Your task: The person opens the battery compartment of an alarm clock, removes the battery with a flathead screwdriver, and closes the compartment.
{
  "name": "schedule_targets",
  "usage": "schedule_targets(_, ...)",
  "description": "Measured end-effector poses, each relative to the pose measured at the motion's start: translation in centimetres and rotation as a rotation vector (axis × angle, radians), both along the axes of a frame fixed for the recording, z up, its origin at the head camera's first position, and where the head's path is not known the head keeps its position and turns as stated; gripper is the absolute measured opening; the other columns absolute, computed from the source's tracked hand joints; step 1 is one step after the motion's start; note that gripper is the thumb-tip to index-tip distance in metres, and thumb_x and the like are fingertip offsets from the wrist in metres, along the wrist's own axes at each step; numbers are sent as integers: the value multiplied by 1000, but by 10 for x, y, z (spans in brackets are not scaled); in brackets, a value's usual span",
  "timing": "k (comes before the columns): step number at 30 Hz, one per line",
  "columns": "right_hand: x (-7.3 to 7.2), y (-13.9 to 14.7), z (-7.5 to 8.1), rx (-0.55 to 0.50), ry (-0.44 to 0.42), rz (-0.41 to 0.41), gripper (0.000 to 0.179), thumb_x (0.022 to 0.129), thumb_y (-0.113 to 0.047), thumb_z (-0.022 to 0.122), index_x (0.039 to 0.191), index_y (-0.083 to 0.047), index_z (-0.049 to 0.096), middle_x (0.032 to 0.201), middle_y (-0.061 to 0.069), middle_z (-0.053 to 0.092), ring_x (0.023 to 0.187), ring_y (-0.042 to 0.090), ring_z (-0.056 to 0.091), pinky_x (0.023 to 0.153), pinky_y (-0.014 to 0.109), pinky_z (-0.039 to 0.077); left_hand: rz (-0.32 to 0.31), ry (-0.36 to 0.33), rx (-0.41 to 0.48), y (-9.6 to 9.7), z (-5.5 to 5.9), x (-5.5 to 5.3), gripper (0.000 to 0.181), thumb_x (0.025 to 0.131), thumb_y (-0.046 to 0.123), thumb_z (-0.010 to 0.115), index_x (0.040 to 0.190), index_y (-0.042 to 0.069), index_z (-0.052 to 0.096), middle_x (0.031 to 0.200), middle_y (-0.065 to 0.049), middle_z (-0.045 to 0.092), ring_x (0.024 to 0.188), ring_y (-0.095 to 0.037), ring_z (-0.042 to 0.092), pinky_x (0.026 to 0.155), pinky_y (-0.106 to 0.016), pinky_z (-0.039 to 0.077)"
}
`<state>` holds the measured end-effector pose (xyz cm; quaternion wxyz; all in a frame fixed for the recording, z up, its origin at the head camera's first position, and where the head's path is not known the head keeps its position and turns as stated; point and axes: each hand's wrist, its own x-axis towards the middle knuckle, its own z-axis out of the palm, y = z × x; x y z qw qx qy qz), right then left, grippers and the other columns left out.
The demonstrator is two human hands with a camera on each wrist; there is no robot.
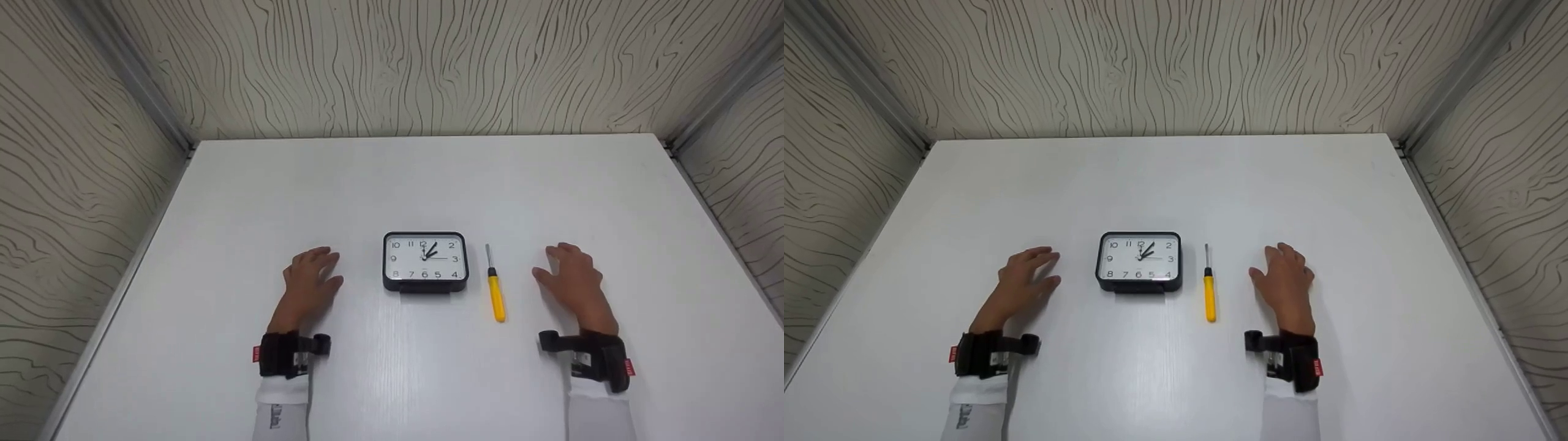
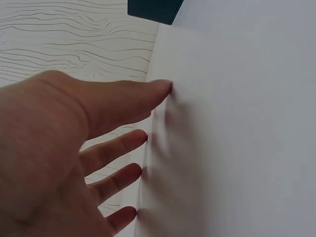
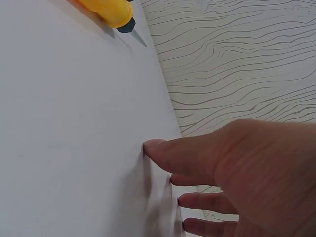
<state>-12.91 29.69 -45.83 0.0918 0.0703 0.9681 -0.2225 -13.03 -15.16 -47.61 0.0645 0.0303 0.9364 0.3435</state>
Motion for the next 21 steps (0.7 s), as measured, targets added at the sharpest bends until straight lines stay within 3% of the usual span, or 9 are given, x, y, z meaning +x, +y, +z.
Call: schedule_targets(21, 1, 5, 0, -9, 46, -16, 52, 95, -18, 55, 140, 5, 44, 147, 35, 32, 135, 56, 28, 100, 76, 26, 55, -30, -34, -23, -3, 0, 49, 94, 25, 58, 142, 17, 51, 151, -6, 42, 143, -31, 28, 113, -58, 14)
